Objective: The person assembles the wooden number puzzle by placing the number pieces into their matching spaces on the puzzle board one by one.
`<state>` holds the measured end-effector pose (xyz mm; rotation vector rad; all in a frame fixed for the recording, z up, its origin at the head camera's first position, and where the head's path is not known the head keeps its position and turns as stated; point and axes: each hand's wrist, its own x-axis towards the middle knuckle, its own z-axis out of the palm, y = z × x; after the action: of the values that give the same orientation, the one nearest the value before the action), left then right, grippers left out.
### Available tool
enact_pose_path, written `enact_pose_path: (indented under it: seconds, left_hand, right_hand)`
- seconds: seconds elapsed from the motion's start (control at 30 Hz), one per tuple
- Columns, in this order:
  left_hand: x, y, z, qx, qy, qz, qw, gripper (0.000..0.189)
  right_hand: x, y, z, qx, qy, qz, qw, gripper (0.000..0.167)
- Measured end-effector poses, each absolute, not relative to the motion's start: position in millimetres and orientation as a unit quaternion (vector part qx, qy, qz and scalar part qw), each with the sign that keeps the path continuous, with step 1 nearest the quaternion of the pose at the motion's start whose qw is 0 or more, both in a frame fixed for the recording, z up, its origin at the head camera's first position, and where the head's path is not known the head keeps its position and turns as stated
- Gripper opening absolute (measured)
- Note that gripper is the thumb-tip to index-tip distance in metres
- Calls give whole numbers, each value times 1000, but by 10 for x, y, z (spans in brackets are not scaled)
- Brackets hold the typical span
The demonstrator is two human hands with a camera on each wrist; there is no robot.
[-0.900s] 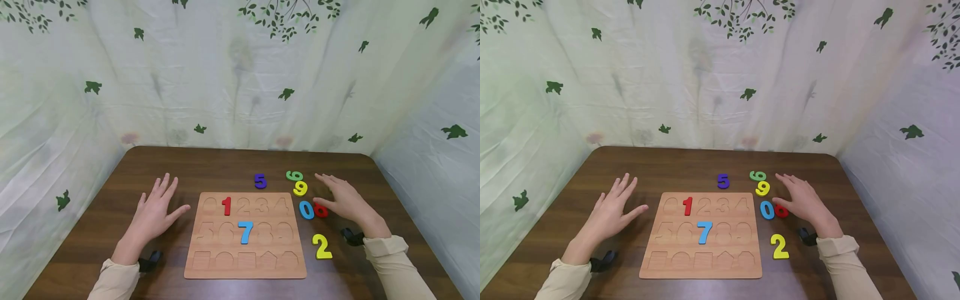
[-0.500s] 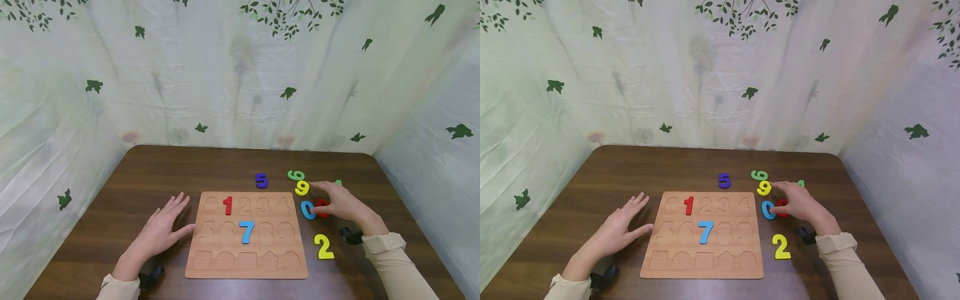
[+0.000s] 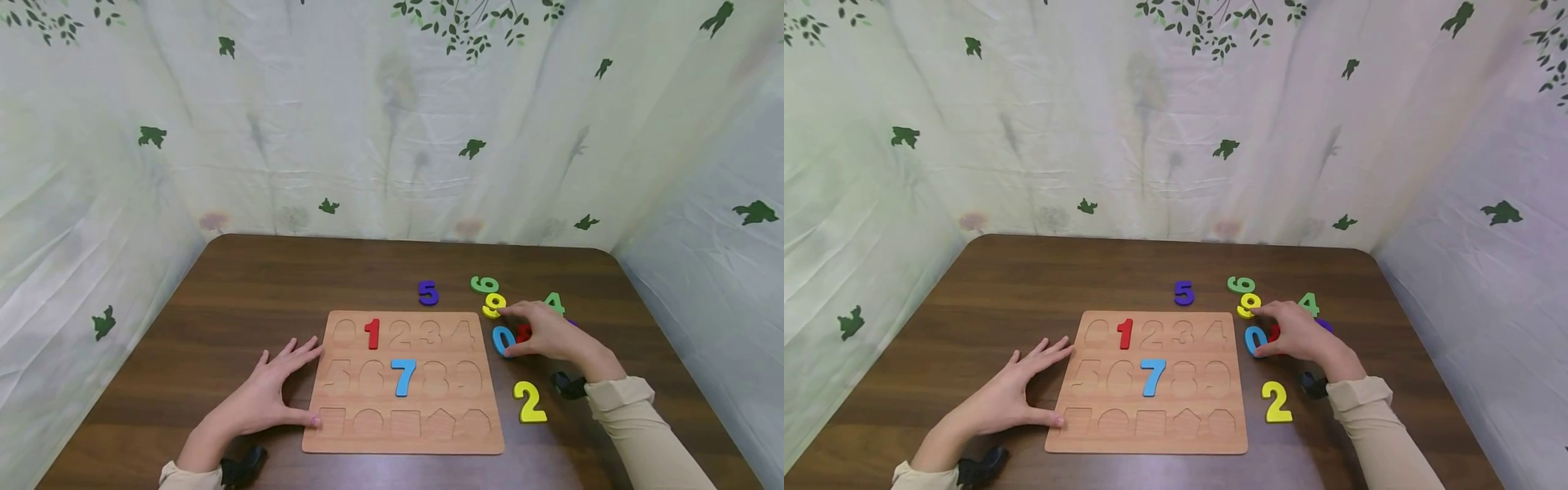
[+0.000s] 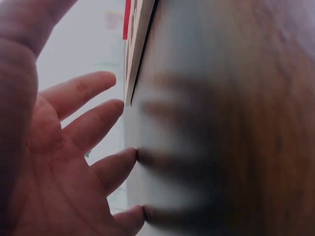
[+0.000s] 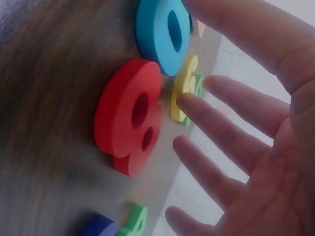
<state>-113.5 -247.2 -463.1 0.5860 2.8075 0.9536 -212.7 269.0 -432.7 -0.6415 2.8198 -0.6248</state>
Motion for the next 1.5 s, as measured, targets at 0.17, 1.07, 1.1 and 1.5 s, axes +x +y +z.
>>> enact_pose_path:
  seconds: [0.17, 1.07, 1.1, 1.5]
  left_hand:
    - [-1106, -2519, -4640, 204, 916, 338, 75, 115]
    - [-902, -2572, -4668, 205, 907, 356, 97, 118]
    - [-899, -2571, -4675, 206, 906, 357, 96, 118]
    - [-916, -2560, -4745, 199, 905, 363, 99, 118]
  right_hand:
    - [-2137, 2671, -4346, -209, 955, -193, 89, 77]
    - [-2132, 2689, -4439, -199, 949, -219, 110, 67]
    - [-2133, 2690, -4440, -200, 949, -218, 110, 66]
    - [-2152, 2709, -4490, -201, 950, -215, 104, 61]
